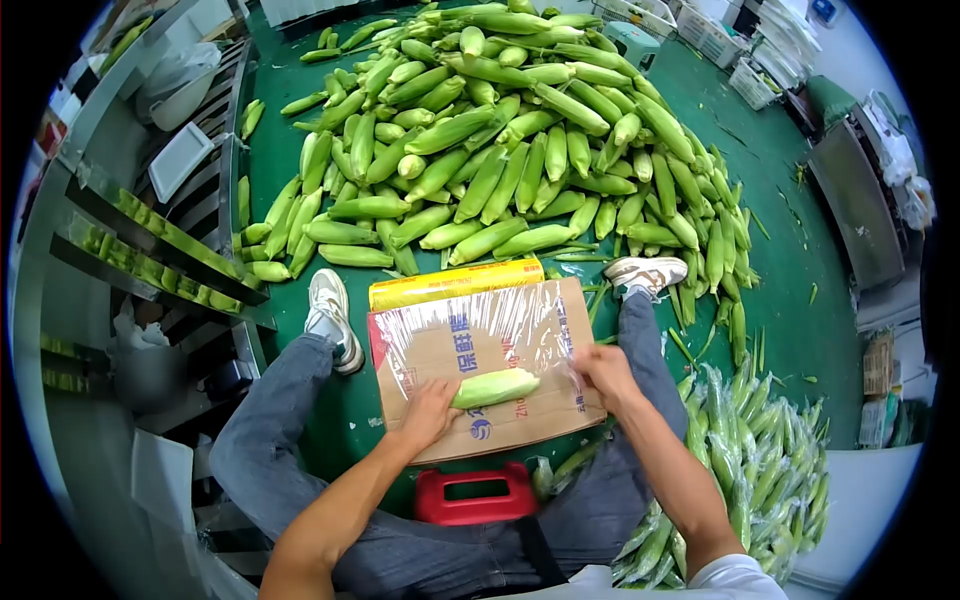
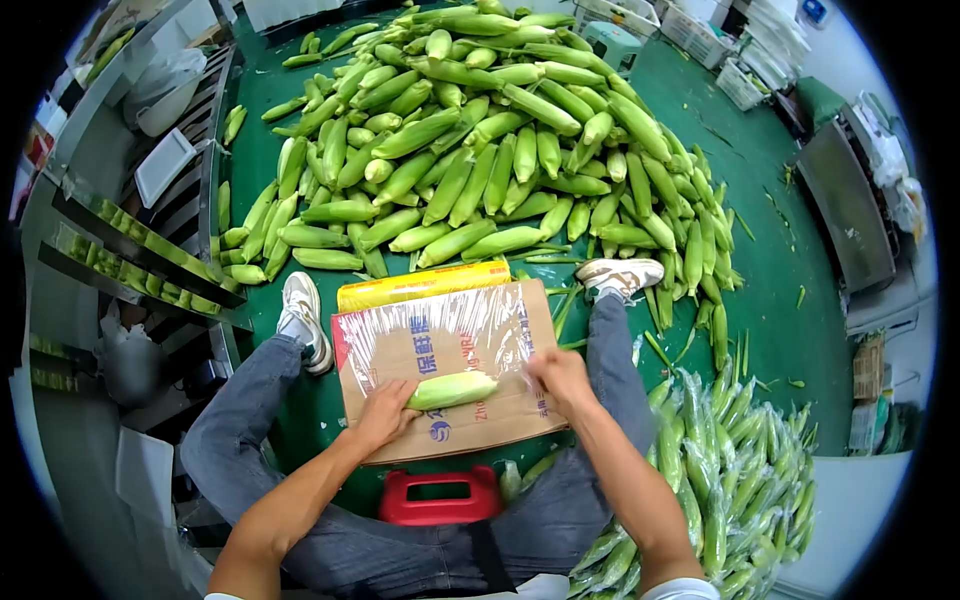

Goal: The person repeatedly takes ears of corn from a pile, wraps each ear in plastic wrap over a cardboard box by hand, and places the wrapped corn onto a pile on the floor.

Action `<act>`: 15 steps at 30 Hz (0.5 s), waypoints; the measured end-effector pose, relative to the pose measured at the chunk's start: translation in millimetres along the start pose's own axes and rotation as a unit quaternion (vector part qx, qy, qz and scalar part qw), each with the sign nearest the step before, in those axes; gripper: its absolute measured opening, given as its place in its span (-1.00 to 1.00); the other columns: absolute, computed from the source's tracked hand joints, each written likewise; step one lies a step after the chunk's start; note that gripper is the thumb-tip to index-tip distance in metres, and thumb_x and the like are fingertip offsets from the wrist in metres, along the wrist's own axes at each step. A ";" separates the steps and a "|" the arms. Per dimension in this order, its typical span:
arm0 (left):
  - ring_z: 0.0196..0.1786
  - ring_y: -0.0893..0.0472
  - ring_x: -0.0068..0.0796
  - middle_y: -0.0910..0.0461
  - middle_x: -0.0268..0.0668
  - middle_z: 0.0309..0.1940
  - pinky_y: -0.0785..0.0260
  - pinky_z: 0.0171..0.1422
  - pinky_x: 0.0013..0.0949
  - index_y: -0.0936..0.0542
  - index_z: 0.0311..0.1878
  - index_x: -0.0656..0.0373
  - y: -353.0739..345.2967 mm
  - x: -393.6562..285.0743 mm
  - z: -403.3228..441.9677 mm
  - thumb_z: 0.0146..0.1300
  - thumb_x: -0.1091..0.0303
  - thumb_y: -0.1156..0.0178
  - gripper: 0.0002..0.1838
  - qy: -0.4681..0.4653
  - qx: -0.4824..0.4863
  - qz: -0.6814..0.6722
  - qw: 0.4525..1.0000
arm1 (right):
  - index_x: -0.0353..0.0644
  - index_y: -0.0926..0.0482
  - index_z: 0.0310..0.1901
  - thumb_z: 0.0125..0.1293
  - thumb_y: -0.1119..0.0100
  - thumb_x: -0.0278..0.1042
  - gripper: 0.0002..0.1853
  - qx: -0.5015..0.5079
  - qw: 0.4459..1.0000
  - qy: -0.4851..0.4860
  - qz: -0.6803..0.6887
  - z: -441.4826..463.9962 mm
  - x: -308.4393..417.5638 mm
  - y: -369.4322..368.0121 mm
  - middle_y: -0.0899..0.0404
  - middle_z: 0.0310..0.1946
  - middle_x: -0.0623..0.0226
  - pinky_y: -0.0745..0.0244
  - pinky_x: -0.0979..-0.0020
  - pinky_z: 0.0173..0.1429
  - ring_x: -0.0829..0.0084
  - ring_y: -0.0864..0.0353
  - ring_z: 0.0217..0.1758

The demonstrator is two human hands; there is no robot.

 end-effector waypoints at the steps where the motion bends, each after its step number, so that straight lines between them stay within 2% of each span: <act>1: 0.10 -0.52 0.03 -0.54 -0.07 -0.04 -0.39 0.24 0.01 -0.54 0.20 0.21 2.0 0.8 5.7 0.09 0.33 -0.47 -0.42 0.004 0.014 0.005 1.000 | -0.32 -0.64 -0.32 0.34 -0.27 -0.56 -0.93 0.028 0.994 -0.003 0.106 22.6 5.0 -27.5 -0.65 -0.45 0.29 -0.51 0.46 -0.38 0.49 -0.62 -0.44; 2: 0.14 -0.52 0.06 -0.55 -0.04 -0.01 -0.38 0.27 0.01 -0.53 0.23 0.22 4.6 1.1 10.6 0.11 0.31 -0.47 -0.40 0.006 0.017 -0.001 1.000 | -0.33 -0.64 -0.21 0.34 -0.25 -0.56 -0.95 -0.006 0.994 -0.025 0.110 27.5 19.4 -55.1 -0.67 -0.40 0.27 -0.55 0.46 -0.31 0.47 -0.67 -0.37; 3: 0.18 -0.51 0.08 -0.56 -0.02 0.02 -0.37 0.31 0.00 -0.52 0.26 0.24 7.8 1.6 12.4 0.12 0.29 -0.47 -0.37 0.013 0.019 -0.007 1.000 | -0.33 -0.62 -0.10 0.34 -0.28 -0.52 -0.85 0.024 0.990 0.011 0.139 52.9 -2.2 -77.9 -0.70 -0.35 0.23 -0.58 0.47 -0.26 0.46 -0.71 -0.36; 5: 0.23 -0.50 0.11 -0.56 0.02 0.07 -0.36 0.35 -0.01 -0.50 0.29 0.25 13.6 11.6 8.0 0.15 0.27 -0.47 -0.35 0.028 0.005 -0.036 0.999 | -0.31 -0.61 -0.02 0.34 -0.32 -0.44 -0.77 0.085 0.988 0.124 0.023 76.4 -42.1 -101.6 -0.72 -0.21 0.13 -0.63 0.35 -0.09 0.36 -0.73 -0.23; 6: 0.24 -0.50 0.12 -0.56 0.03 0.10 -0.35 0.36 -0.02 -0.50 0.30 0.25 9.3 19.7 4.1 0.16 0.27 -0.47 -0.35 0.037 -0.016 -0.064 0.997 | -0.30 -0.60 0.02 0.32 -0.35 -0.41 -0.71 0.104 0.975 0.188 -0.054 61.5 -38.7 -103.6 -0.71 -0.15 0.10 -0.62 0.30 -0.02 0.29 -0.73 -0.16; 8: 0.27 -0.49 0.15 -0.55 0.06 0.18 -0.33 0.41 -0.03 -0.47 0.32 0.24 -0.4 27.5 -2.2 0.18 0.25 -0.46 -0.34 0.087 -0.078 -0.141 0.983 | -0.28 -0.58 0.10 0.27 -0.42 -0.35 -0.60 0.140 0.916 0.309 -0.214 13.5 -21.4 -92.6 -0.69 -0.03 0.02 -0.59 0.19 0.13 0.16 -0.72 -0.02; 11: 0.27 -0.50 0.16 -0.54 0.07 0.18 -0.33 0.41 -0.01 -0.46 0.34 0.22 -8.7 17.3 -13.7 0.20 0.21 -0.46 -0.33 0.134 -0.041 -0.195 0.971 | -0.23 -0.54 0.19 0.22 -0.47 -0.27 -0.47 0.143 0.864 0.376 -0.302 -31.8 -24.2 -82.6 -0.62 0.10 -0.06 -0.52 0.06 0.25 -0.08 -0.62 0.16; 13: 0.22 -0.53 0.20 -0.58 0.14 0.13 -0.36 0.35 0.04 -0.50 0.32 0.20 -14.2 -2.3 -37.0 0.23 0.20 -0.45 -0.37 0.101 -0.019 -0.129 0.986 | -0.22 -0.51 0.23 0.21 -0.49 -0.24 -0.41 0.167 0.846 0.373 -0.343 -41.8 -37.8 -77.0 -0.58 0.12 -0.13 -0.52 0.05 0.26 -0.17 -0.58 0.17; 15: 0.19 -0.55 0.14 -0.60 0.10 0.11 -0.37 0.35 0.00 -0.53 0.28 0.22 -15.8 -19.8 -58.3 0.29 0.15 -0.39 -0.44 0.107 0.032 -0.130 0.985 | -0.20 -0.52 0.26 0.29 -0.44 -0.24 -0.46 0.190 0.820 0.374 -0.390 -62.1 -49.4 -70.5 -0.61 0.09 -0.09 -0.54 0.06 0.20 -0.11 -0.61 0.12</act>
Point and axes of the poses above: each hand's wrist, its own z-axis towards the middle knuckle, its own y-axis out of the back of the hand, x = y × z, the point moved 4 cm from there along z, towards the middle knuckle
